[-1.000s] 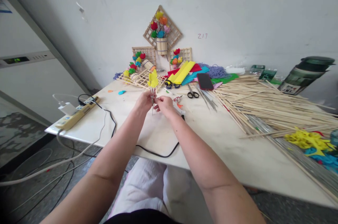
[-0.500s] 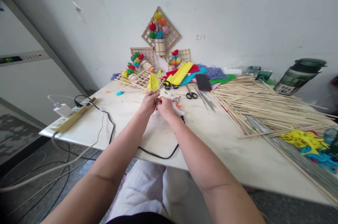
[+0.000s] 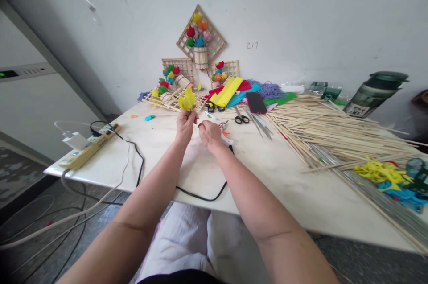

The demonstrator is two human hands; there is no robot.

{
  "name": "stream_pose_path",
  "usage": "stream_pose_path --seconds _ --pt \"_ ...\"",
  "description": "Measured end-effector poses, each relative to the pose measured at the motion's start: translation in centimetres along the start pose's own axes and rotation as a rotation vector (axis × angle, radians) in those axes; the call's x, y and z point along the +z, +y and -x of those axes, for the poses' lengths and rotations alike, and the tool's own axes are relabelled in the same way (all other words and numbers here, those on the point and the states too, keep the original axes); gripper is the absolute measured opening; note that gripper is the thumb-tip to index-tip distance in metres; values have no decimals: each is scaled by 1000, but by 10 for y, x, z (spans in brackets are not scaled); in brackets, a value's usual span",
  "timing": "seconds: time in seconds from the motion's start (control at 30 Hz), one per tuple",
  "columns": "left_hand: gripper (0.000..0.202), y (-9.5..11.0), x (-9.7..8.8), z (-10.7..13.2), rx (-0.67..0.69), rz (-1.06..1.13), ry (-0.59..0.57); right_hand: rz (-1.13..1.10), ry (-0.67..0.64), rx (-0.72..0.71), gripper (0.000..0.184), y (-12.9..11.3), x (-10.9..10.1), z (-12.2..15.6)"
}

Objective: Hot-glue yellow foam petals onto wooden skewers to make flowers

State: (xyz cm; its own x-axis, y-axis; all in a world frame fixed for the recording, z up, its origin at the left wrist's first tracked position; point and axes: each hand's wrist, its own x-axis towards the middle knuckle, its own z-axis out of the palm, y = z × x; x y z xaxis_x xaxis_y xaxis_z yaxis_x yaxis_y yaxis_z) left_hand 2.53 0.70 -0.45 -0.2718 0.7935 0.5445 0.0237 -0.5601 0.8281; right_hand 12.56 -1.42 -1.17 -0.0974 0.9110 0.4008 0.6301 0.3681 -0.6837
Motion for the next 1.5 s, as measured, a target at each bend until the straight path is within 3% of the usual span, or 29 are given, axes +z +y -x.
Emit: stream_pose_path --seconds 0.13,0.27,0.43,0.6,0.77,0.93,1.1,1.3,1.4,1.5 --pt "15 -3 -12 -4 149 -231 -4 -289 154 124 26 12 3 -8" --pt "20 0 -22 -4 159 -495 -12 -718 327 207 41 20 -4 -20" --pt "21 2 -24 -1 118 -809 -113 -943 480 106 56 30 -22 -33" --pt "17 1 -18 3 91 -1032 -295 -896 415 -24 59 35 -30 -35" --pt "19 1 -16 4 79 -1185 -408 -753 271 -139 55 16 -25 -21" --pt "19 0 -18 2 68 -1233 -373 -631 208 -125 59 3 -17 -11" --pt "20 0 -15 5 59 -1251 -343 -563 273 -232 66 3 -13 -12" --pt "15 0 -12 8 63 -1225 -327 -410 83 -344 72 -4 -13 -10" --pt "13 -1 -11 8 77 -1214 -307 -478 160 -302 71 -2 -14 -11" --pt "12 -1 -10 9 97 -1165 -316 -409 181 -305 70 1 -13 -12"
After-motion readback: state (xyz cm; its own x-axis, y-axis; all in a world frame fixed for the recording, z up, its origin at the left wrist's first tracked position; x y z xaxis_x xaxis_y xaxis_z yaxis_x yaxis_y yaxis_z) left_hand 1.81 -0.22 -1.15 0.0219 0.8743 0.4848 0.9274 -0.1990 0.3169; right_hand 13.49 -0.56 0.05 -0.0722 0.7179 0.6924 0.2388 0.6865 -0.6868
